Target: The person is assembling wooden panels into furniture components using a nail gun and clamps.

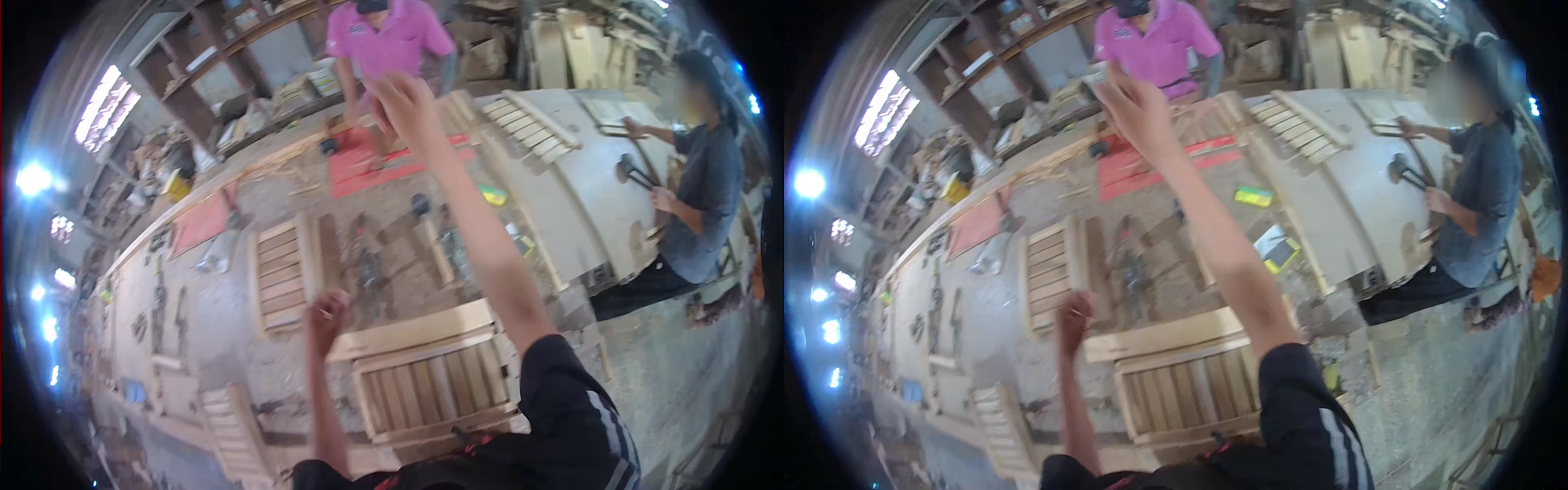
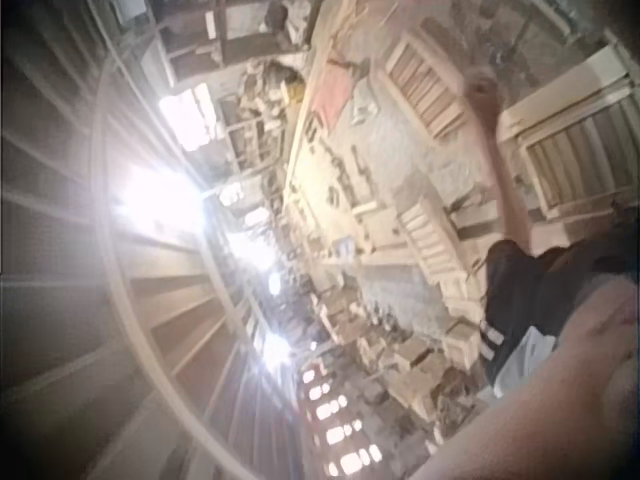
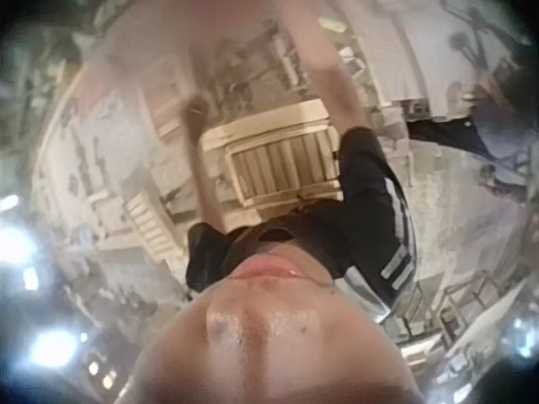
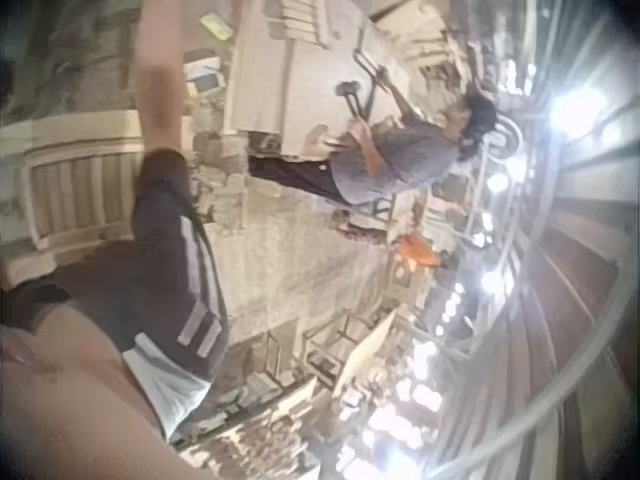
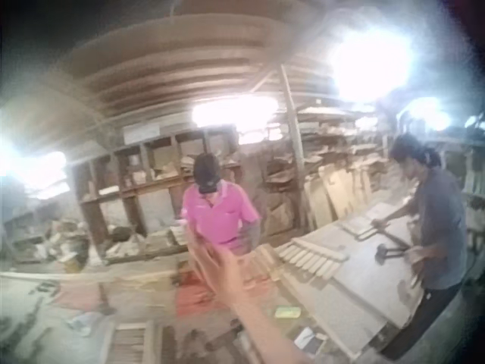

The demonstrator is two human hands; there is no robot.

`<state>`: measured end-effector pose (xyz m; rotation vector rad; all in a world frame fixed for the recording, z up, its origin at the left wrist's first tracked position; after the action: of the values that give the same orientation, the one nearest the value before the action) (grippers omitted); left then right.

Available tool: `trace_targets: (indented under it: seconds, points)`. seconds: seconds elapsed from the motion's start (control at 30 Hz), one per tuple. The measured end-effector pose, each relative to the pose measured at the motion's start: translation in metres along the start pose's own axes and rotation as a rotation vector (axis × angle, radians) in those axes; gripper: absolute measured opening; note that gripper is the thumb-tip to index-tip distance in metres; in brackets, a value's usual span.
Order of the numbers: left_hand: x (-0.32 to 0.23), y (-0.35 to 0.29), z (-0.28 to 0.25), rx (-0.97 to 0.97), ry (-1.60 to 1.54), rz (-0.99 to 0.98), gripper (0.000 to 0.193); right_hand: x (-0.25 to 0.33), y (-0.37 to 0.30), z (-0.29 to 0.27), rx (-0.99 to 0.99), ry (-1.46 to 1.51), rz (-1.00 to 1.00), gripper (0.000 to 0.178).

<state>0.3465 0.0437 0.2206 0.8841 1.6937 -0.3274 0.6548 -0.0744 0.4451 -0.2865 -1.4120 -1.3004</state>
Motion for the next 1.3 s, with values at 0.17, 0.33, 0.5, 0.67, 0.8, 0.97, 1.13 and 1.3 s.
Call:
trace_targets:
  seconds: [0.17,0.33,0.5,0.67,0.8,0.97,1.13,1.3]
  points:
    - [0.235,-0.275,-0.054,-0.249,0.837,-0.616,0.042,-0.151,-0.3,-0.043,0.079,-1.23,-0.111,0.051]
    - [0.238,-0.392,-0.053,-0.063,0.962,-0.659,0.05,-0.249,-0.481,-0.085,0.645,-1.289,0.288,0.079]
    - [0.215,-0.392,-0.04,-0.111,1.048,-0.649,0.03,-0.247,-0.479,-0.095,0.465,-1.214,0.291,0.075]
    - [0.214,-0.404,-0.044,-0.193,1.215,-0.573,0.028,-0.167,-0.501,-0.106,0.411,-1.018,0.437,0.064]
    - [0.181,-0.392,-0.028,-0.283,1.291,-0.51,0.037,-0.099,-0.561,-0.145,0.459,-1.018,0.547,0.052]
    - [0.173,-0.379,0.018,-0.149,1.14,-0.295,0.058,-0.069,-0.625,-0.2,0.569,-1.008,0.508,0.043]
    - [0.173,-0.38,0.043,-0.187,1.11,-0.532,0.071,-0.056,-0.627,-0.215,0.704,-1.033,0.701,0.033]
    - [0.177,-0.37,0.051,-0.357,0.989,-0.614,0.073,-0.045,-0.59,-0.219,0.597,-0.995,0.655,0.029]
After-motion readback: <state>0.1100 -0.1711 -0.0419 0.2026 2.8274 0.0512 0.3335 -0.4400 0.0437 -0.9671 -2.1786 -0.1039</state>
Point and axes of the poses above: each hand's wrist, its own y-axis towards the middle knuckle, its own z-axis out of the palm, x = y × z, the point moved 5 cm from there along y, towards the middle knuckle, and after that the axes turned 8 degrees about -x, right-handed, at the moved point
